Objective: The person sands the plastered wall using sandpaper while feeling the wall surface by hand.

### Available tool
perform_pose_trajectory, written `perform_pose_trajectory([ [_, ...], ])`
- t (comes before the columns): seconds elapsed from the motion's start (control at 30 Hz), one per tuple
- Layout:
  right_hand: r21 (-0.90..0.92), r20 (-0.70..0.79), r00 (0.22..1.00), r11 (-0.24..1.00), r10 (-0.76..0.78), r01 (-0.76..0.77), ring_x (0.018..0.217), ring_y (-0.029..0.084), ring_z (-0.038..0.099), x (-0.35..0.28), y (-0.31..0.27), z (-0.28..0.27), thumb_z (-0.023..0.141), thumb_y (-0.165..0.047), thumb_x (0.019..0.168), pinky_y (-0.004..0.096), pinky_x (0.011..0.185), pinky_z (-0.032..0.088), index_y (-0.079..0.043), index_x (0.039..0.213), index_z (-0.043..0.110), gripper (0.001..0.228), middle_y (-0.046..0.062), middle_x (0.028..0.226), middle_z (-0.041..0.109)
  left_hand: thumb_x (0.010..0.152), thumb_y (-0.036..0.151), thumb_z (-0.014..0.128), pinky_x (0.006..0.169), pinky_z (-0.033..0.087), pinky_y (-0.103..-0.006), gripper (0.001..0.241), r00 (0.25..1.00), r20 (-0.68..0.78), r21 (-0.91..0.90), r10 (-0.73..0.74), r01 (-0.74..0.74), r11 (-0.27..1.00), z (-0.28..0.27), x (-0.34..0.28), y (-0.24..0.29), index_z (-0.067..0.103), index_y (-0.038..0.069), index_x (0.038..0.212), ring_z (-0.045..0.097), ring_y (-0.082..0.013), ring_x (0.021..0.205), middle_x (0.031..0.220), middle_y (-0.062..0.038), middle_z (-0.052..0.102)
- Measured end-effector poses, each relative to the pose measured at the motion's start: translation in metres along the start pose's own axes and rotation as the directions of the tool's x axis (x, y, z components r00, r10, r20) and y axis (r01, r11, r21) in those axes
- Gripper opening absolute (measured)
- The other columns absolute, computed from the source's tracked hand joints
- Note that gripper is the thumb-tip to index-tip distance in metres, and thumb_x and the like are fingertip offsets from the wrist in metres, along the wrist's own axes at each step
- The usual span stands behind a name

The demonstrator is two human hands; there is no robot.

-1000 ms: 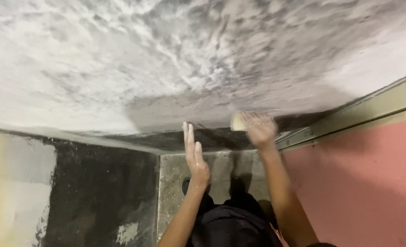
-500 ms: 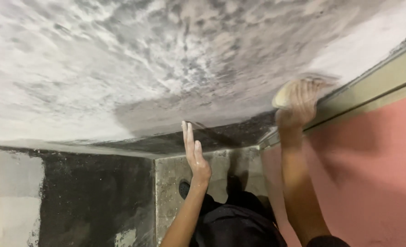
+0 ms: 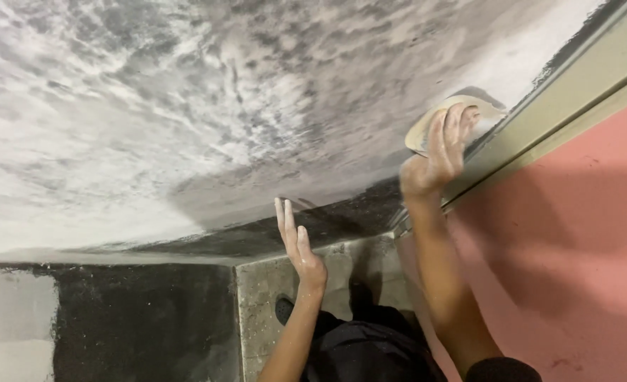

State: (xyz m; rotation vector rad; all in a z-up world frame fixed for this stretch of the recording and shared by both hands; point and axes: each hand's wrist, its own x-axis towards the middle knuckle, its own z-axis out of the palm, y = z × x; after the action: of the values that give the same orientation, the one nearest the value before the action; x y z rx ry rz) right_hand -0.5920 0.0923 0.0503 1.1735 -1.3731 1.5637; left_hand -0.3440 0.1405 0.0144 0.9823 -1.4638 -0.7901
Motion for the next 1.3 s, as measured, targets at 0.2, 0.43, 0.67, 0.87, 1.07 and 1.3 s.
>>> perform_pose_trajectory([
  [0.2,0.123,0.260,0.958,0.988,-0.124,0.095,0.135,0.041,0.060,-0.069,-0.008,-0.014,0.052,0.002,0.098,0.060,0.123,0.034,0.002,0.115,0.075,0.029,0.021,0.128,0.069,0.112,0.025,0.031,0.132,0.018,-0.0494,0.054,0.993,-0.022,-0.009,0.117,-0.118,0.993,0.012,0.007,0.010,0.037,-0.001,0.159,0.021,-0.0335,0.162,0.173,-0.018,0.022],
  [0.43,0.081,0.061,0.996,0.995,0.062,-0.066,0.144,0.047,0.045,-0.005,-0.030,-0.005,0.045,0.000,0.098,0.060,0.124,0.031,0.012,0.133,0.062,0.041,0.031,0.143,0.056,0.111,0.023,0.031,0.132,0.017,-0.0491,0.054,0.995,-0.092,0.008,0.035,-0.035,0.999,0.006,0.006,0.002,0.036,-0.001,0.159,0.020,-0.0331,0.162,0.173,-0.017,0.023],
  [0.67,0.355,0.519,0.786,0.921,-0.336,0.159,0.110,0.032,0.071,-0.110,-0.056,0.016,0.063,-0.003,0.083,0.050,0.099,0.047,-0.001,0.113,0.077,0.033,0.014,0.121,0.075,0.110,0.024,0.030,0.131,0.021,-0.0486,0.055,0.988,-0.153,-0.081,-0.013,0.001,0.997,-0.028,0.012,-0.012,0.035,-0.001,0.159,0.023,-0.0331,0.161,0.173,-0.018,0.021],
  [0.87,0.380,0.497,0.810,0.917,-0.311,0.119,0.109,0.030,0.074,-0.139,-0.092,0.040,0.061,0.001,0.084,0.046,0.098,0.054,-0.003,0.110,0.075,0.030,0.014,0.119,0.075,0.111,0.024,0.030,0.132,0.021,-0.0483,0.055,0.967,-0.254,-0.067,0.015,-0.033,0.997,-0.069,0.027,-0.026,0.035,-0.001,0.160,0.023,-0.0336,0.161,0.173,-0.019,0.021],
  [1.07,0.359,0.584,0.768,0.932,-0.263,0.047,0.111,0.030,0.073,-0.172,-0.135,0.047,0.059,-0.003,0.088,0.046,0.102,0.052,-0.006,0.118,0.077,0.036,0.012,0.119,0.075,0.112,0.024,0.029,0.133,0.020,-0.0483,0.055,0.972,-0.222,0.055,0.077,-0.066,0.996,-0.104,0.033,-0.042,0.038,-0.002,0.158,0.024,-0.0336,0.162,0.171,-0.020,0.027],
  [1.3,0.085,0.337,0.929,0.987,-0.156,0.135,0.141,0.035,0.049,-0.199,-0.082,0.039,0.051,-0.024,0.105,0.054,0.124,0.031,0.000,0.126,0.073,0.039,0.018,0.141,0.061,0.112,0.026,0.027,0.133,0.023,-0.0487,0.056,0.970,-0.219,0.078,0.105,-0.090,0.993,-0.152,0.045,-0.066,0.039,-0.004,0.157,0.027,-0.0341,0.161,0.169,-0.020,0.031],
])
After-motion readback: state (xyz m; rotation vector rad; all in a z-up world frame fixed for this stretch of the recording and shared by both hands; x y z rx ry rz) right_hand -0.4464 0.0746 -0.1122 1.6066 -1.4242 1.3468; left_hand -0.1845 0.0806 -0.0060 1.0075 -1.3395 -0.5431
